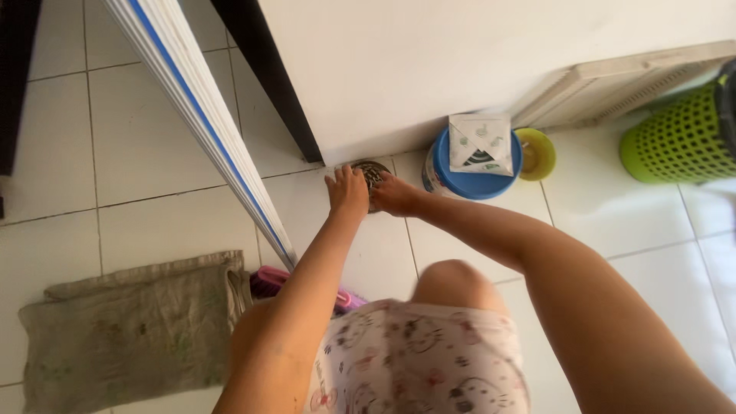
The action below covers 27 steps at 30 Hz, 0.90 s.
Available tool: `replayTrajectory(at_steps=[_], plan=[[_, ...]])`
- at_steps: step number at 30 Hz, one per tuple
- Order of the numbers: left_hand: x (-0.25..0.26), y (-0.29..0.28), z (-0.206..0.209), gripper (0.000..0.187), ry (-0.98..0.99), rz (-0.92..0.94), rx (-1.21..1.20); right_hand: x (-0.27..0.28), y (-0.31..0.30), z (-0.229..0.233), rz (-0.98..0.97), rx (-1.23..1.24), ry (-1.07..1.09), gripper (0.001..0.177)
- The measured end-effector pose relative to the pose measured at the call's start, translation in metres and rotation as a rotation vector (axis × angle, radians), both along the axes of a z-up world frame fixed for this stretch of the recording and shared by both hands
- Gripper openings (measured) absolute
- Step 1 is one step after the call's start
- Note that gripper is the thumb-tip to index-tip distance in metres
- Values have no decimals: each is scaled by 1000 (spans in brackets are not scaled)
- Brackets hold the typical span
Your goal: The person sweeps hair and debris into a dustpan using a broom, folds a cloth by hand, and places items into a trash bin.
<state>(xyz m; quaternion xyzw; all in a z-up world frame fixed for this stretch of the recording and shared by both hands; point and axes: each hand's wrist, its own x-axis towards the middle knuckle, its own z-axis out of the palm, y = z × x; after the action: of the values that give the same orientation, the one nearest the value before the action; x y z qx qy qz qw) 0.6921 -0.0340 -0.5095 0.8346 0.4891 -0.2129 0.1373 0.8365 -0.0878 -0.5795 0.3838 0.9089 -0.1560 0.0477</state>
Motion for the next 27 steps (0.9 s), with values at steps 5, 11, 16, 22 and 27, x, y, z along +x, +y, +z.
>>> replayTrajectory(at_steps=[5,11,16,22,27], plan=[[13,17,-4,35,-60,60,31,-2,-23,-47,-107,152,176,19],[20,27,15,28,-114,2,42,-9,-47,-79,-248,196,130,8],[12,26,12,37,-179,13,50,-14,-45,-95,-229,236,68,12],[12,15,10,49,-238,-19,103,-20,-48,-103,-211,288,-23,17],[18,11,32,53,-219,-115,153,-17,-57,-98,-177,324,-54,8]])
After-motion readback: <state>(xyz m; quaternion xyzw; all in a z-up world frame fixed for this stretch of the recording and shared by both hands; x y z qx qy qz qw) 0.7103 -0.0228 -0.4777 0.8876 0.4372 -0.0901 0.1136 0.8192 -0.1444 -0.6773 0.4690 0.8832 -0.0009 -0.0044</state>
